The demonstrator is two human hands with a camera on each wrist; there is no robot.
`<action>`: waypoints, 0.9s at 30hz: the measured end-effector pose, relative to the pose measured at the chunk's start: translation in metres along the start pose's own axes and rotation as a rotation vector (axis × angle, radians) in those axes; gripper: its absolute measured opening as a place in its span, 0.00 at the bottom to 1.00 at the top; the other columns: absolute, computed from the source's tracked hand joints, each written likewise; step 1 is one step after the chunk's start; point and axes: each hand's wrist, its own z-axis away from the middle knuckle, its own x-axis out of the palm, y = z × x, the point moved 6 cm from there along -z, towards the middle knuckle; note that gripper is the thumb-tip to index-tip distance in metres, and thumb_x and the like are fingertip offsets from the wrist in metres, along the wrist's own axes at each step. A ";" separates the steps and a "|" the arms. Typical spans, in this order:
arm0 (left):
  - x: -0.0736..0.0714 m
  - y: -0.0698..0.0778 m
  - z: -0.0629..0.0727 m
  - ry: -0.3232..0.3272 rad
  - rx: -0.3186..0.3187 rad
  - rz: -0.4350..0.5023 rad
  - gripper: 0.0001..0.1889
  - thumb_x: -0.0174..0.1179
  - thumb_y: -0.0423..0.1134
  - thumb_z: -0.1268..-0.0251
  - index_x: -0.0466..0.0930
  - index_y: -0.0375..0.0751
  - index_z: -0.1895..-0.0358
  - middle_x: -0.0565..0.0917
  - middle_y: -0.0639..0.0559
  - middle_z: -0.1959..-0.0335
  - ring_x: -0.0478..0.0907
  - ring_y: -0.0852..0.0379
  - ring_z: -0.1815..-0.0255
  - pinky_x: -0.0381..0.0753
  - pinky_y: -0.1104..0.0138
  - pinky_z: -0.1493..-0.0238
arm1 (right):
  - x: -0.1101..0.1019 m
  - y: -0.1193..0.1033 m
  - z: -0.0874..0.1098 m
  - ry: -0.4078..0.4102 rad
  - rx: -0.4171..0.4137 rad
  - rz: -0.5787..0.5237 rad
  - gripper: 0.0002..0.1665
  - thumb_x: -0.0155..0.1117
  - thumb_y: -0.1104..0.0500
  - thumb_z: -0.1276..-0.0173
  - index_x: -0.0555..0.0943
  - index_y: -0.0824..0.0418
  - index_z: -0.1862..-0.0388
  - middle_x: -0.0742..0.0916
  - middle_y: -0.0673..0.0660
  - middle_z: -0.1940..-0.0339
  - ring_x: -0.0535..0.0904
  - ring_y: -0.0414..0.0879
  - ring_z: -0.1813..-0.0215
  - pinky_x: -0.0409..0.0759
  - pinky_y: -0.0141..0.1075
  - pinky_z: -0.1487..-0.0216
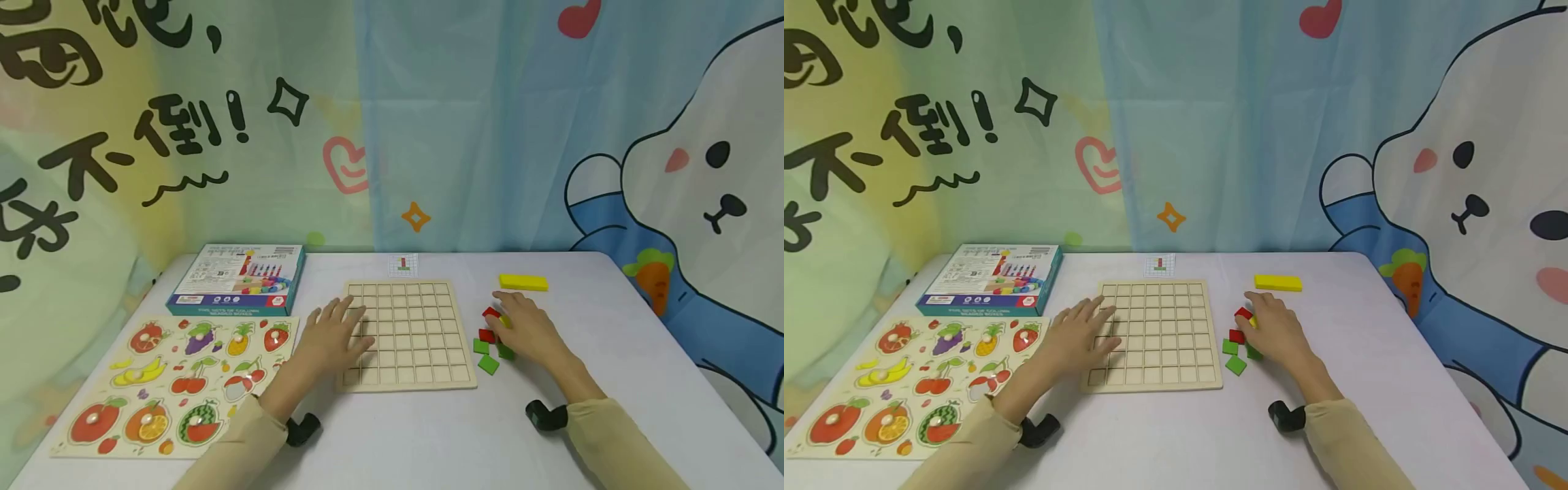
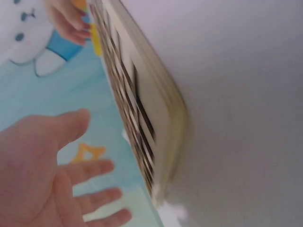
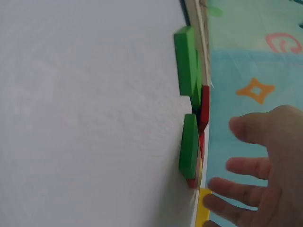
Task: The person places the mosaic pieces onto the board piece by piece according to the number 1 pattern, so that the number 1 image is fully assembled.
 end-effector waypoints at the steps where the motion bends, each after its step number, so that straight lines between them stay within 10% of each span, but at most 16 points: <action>1: 0.001 0.006 0.003 -0.008 0.028 0.017 0.31 0.52 0.59 0.34 0.65 0.48 0.32 0.61 0.43 0.28 0.57 0.40 0.27 0.58 0.42 0.34 | 0.000 0.004 0.000 -0.004 0.019 -0.010 0.34 0.54 0.49 0.31 0.64 0.66 0.32 0.71 0.69 0.36 0.67 0.65 0.38 0.64 0.63 0.40; 11: 0.008 0.043 0.022 -0.054 0.208 0.041 0.25 0.62 0.52 0.41 0.74 0.50 0.42 0.71 0.47 0.35 0.67 0.45 0.34 0.74 0.45 0.47 | -0.001 0.025 0.004 0.019 0.151 -0.074 0.28 0.60 0.48 0.36 0.75 0.68 0.45 0.76 0.65 0.56 0.69 0.56 0.55 0.72 0.49 0.56; 27: 0.010 0.042 0.026 -0.144 0.245 0.033 0.24 0.67 0.50 0.47 0.78 0.52 0.45 0.74 0.51 0.38 0.70 0.49 0.36 0.78 0.51 0.51 | 0.002 0.026 0.001 0.052 0.185 -0.069 0.20 0.63 0.53 0.38 0.78 0.67 0.55 0.76 0.61 0.63 0.69 0.52 0.61 0.68 0.41 0.62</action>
